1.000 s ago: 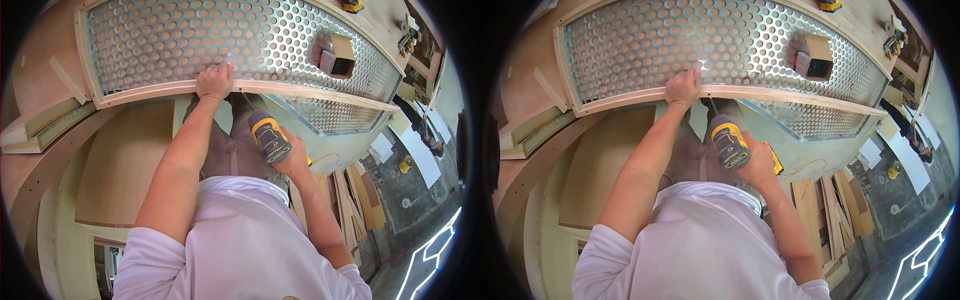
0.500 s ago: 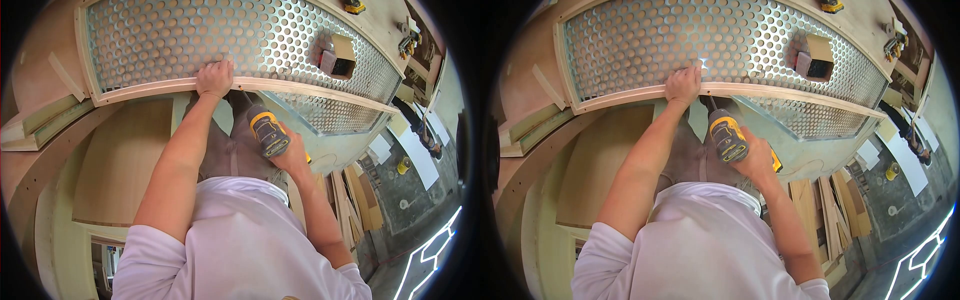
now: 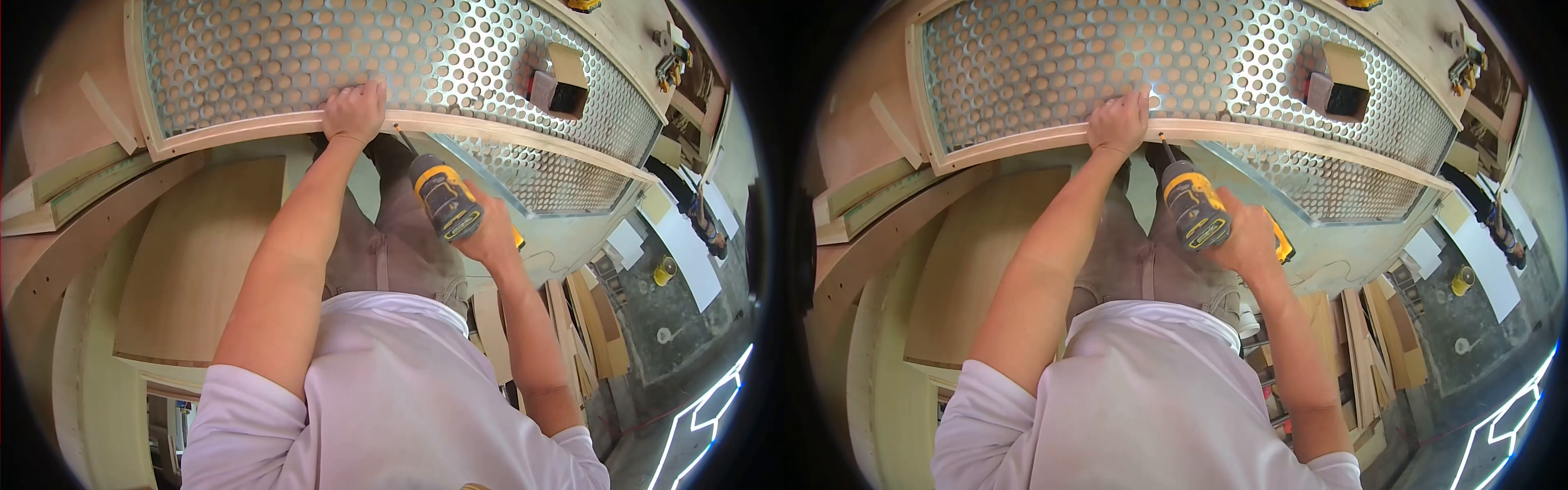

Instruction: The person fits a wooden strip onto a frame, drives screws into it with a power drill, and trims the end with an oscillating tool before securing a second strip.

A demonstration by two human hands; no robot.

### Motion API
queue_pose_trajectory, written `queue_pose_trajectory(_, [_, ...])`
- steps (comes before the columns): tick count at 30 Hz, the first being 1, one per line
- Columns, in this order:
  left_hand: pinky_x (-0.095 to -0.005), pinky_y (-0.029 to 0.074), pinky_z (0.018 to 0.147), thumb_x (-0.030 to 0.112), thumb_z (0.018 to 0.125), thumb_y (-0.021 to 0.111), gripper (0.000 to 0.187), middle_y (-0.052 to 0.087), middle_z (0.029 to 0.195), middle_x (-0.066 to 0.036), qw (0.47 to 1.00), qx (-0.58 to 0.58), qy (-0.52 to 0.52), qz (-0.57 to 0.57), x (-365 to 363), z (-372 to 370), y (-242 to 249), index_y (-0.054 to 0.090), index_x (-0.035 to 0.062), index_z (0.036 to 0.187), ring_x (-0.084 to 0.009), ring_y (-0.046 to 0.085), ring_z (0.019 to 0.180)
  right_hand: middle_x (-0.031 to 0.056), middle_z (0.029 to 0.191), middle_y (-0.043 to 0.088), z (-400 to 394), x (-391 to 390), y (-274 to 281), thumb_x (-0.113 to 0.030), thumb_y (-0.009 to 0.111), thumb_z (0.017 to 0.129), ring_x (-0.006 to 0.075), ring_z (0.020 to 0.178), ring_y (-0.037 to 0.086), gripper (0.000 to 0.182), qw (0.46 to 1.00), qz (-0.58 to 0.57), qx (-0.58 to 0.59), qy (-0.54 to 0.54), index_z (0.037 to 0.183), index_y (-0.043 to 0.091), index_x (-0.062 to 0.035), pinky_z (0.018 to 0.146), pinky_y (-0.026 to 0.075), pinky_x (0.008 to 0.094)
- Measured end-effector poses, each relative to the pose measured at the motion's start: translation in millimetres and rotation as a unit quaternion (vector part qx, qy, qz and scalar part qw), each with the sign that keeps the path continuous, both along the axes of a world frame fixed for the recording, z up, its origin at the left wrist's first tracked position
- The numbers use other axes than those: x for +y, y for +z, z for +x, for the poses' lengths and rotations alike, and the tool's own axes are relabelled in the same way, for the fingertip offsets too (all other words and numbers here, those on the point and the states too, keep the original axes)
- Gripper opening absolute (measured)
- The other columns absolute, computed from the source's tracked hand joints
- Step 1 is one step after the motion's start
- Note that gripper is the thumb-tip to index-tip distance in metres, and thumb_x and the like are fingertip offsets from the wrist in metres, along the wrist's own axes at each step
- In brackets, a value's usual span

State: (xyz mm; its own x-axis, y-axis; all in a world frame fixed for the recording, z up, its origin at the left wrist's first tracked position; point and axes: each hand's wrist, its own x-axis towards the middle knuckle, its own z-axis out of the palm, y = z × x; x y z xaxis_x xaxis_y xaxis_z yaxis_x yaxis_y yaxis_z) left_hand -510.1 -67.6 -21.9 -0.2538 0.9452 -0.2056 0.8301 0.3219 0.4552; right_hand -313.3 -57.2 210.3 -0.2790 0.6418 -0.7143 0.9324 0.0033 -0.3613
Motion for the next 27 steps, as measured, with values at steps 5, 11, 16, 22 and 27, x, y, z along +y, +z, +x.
queue_pose_trajectory(5, [-0.048, 0.052, 0.07, 0.042, 0.104, 0.051, 0.036, 0.071, 0.072, -0.011, 1.0, -0.014, 0.004, 0.014, -0.9, -1.8, -0.6, 0.066, 0.0149, 0.085, -0.0336, 0.068, 0.067, 0.0202, 0.096, 0.073, 12.1, -6.3, -7.7, -0.021, 0.087, 0.064, 0.0434, 0.089, 0.069, 0.054, 0.998, 0.037, 0.044, -0.016, 0.113, 0.067, -0.0099, 0.077, 0.057, 0.0479])
queue_pose_trajectory(11, [-0.0484, 0.053, 0.075, 0.043, 0.105, 0.047, 0.038, 0.073, 0.077, -0.011, 1.0, -0.008, -0.002, 0.006, -6.1, 2.6, -9.6, 0.067, 0.0144, 0.091, -0.0333, 0.07, 0.072, 0.0214, 0.092, 0.073, 9.2, 1.3, -3.5, -0.013, 0.081, 0.065, 0.0445, 0.091, 0.069, 0.039, 1.0, 0.018, 0.01, 0.007, 0.102, 0.07, -0.0057, 0.078, 0.057, 0.0462])
queue_pose_trajectory(16, [-0.0498, 0.055, 0.077, 0.046, 0.105, 0.044, 0.039, 0.074, 0.079, -0.013, 0.999, -0.025, 0.025, 0.03, -9.0, 3.0, -8.1, 0.067, 0.0149, 0.098, -0.0367, 0.071, 0.074, 0.0245, 0.091, 0.072, 18.0, 13.4, -5.6, -0.018, 0.08, 0.069, 0.0447, 0.092, 0.069, 0.035, 0.994, 0.068, -0.039, 0.071, 0.099, 0.07, -0.0024, 0.08, 0.057, 0.0454])
queue_pose_trajectory(22, [-0.0494, 0.054, 0.083, 0.048, 0.104, 0.049, 0.038, 0.074, 0.092, -0.013, 0.999, -0.013, 0.036, 0.002, -11.3, 5.0, 8.0, 0.069, 0.0175, 0.116, -0.0373, 0.07, 0.086, 0.0151, 0.095, 0.074, 58.6, 5.9, 5.8, -0.014, 0.08, 0.081, 0.0312, 0.085, 0.072, 0.032, 0.987, 0.099, 0.093, 0.083, 0.109, 0.07, -0.0012, 0.079, 0.057, 0.0391])
queue_pose_trajectory(27, [-0.0465, 0.055, 0.088, 0.056, 0.091, 0.063, 0.051, 0.07, 0.112, -0.011, 0.976, 0.048, -0.199, 0.078, -39.2, -10.4, 9.6, 0.067, 0.0129, 0.118, -0.0309, 0.068, 0.108, 0.0109, 0.097, 0.073, 146.0, -82.7, -5.0, -0.014, 0.079, 0.084, 0.0236, 0.087, 0.07, 0.03, 0.991, 0.091, 0.092, -0.038, 0.11, 0.069, -0.0012, 0.078, 0.056, 0.037])
